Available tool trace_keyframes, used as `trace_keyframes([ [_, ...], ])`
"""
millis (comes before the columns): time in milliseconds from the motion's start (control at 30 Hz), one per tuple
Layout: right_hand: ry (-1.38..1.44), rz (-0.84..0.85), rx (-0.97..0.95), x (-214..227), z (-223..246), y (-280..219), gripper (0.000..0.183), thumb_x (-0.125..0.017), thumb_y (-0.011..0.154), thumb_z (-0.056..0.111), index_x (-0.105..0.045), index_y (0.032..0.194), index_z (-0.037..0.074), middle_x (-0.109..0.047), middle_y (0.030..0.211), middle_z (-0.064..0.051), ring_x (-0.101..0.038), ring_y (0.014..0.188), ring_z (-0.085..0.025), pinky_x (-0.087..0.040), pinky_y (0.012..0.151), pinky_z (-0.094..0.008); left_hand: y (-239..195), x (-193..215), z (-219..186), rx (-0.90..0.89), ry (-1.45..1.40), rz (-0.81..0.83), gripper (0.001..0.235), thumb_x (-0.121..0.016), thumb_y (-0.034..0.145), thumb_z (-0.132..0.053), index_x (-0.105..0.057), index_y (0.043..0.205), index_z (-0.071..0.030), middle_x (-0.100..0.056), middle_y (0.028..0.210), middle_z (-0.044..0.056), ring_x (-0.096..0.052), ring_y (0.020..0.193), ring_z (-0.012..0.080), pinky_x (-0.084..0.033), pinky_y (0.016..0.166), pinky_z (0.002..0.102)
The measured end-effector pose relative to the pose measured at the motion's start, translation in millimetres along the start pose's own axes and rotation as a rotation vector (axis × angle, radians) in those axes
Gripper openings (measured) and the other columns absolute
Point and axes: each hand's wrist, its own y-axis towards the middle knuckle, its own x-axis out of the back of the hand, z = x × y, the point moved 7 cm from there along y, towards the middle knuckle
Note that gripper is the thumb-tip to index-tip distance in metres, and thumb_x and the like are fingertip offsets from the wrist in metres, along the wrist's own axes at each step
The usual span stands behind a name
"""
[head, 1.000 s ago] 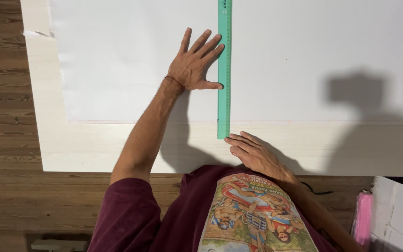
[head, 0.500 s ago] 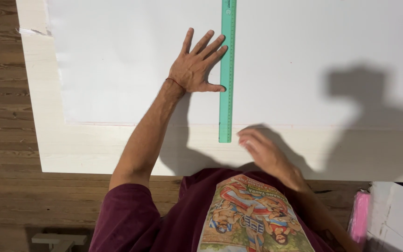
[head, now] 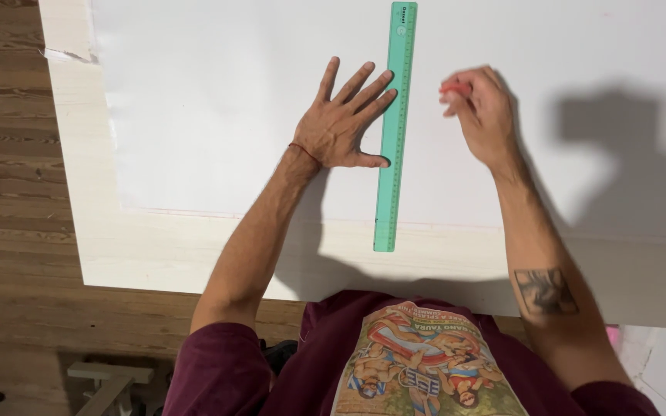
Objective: Marking straight lines on a large sheet of white material using a ruler and red chalk.
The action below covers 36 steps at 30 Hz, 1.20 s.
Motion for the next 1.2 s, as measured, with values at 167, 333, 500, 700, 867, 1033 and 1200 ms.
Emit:
trace_keyframes([
  [167,-0.176,-0.096,0.088,-11.1,-31.4,55.5,0.014,-0.068,0.119,-0.001,-0.075,0.130,0.003,-0.074,0.126,-0.011,-0.069,0.106,-0.024,-0.060,0.082,-0.035,-4.3,3.1,2.7,-0.009,0.027,-0.018,0.128,-0.026,0.104,-0.109,-0.044,0.186,-0.012,-0.038,0.191,0.013,-0.033,0.177,0.0438,-0.009,0.138,0.083],
  [333,-0.389,-0.125,0.218,-16.7,-41.4,100.0,0.012,-0.072,0.117,0.002,-0.078,0.127,0.006,-0.078,0.124,-0.009,-0.069,0.116,-0.033,-0.056,0.096,-0.045,-2.7,4.2,2.2,0.007,0.063,-0.033,0.128,-0.026,0.101,-0.109,-0.043,0.185,-0.014,-0.038,0.191,0.011,-0.037,0.178,0.0419,-0.013,0.140,0.083],
  [500,-0.486,-0.077,0.256,-29.2,-48.1,121.4,0.008,-0.071,0.124,0.005,-0.078,0.125,0.008,-0.073,0.124,-0.007,-0.059,0.112,-0.032,-0.052,0.098,-0.044,-3.9,10.9,-0.8,0.008,0.069,-0.120,0.125,-0.031,0.101,-0.108,-0.055,0.179,-0.013,-0.047,0.187,0.010,-0.044,0.174,0.0412,-0.021,0.139,0.082],
  [700,-0.513,-0.084,0.284,-37.3,-50.8,123.8,0.010,-0.076,0.118,-0.002,-0.078,0.126,0.004,-0.066,0.124,-0.010,-0.059,0.115,-0.035,-0.055,0.100,-0.047,-4.2,10.6,-0.4,0.016,0.071,-0.131,0.125,-0.032,0.100,-0.108,-0.055,0.178,-0.014,-0.047,0.187,0.009,-0.045,0.173,0.0408,-0.023,0.139,0.082],
  [867,-0.554,-0.085,0.317,-40.3,-53.8,123.8,0.010,-0.076,0.118,-0.004,-0.077,0.125,0.004,-0.066,0.123,-0.010,-0.058,0.111,-0.034,-0.053,0.099,-0.045,-3.6,11.1,-0.6,0.021,0.047,-0.122,0.125,-0.032,0.099,-0.108,-0.057,0.176,-0.012,-0.049,0.185,0.011,-0.047,0.172,0.0420,-0.022,0.138,0.083],
  [1033,-0.581,-0.075,0.320,-40.9,-54.0,126.2,0.011,-0.075,0.118,-0.005,-0.078,0.124,0.004,-0.068,0.121,-0.008,-0.057,0.109,-0.033,-0.053,0.100,-0.044,-3.9,7.8,1.2,0.027,0.045,-0.126,0.126,-0.034,0.098,-0.109,-0.053,0.178,-0.014,-0.046,0.187,0.010,-0.044,0.174,0.0411,-0.022,0.139,0.083],
  [1200,-0.614,-0.065,0.334,-44.0,-56.9,128.5,0.011,-0.075,0.117,-0.005,-0.078,0.123,0.004,-0.069,0.119,-0.009,-0.058,0.106,-0.033,-0.052,0.100,-0.045,-3.8,12.0,0.9,0.017,0.043,-0.141,0.126,-0.039,0.098,-0.109,-0.058,0.174,-0.011,-0.050,0.184,0.012,-0.046,0.172,0.0422,-0.023,0.138,0.084],
])
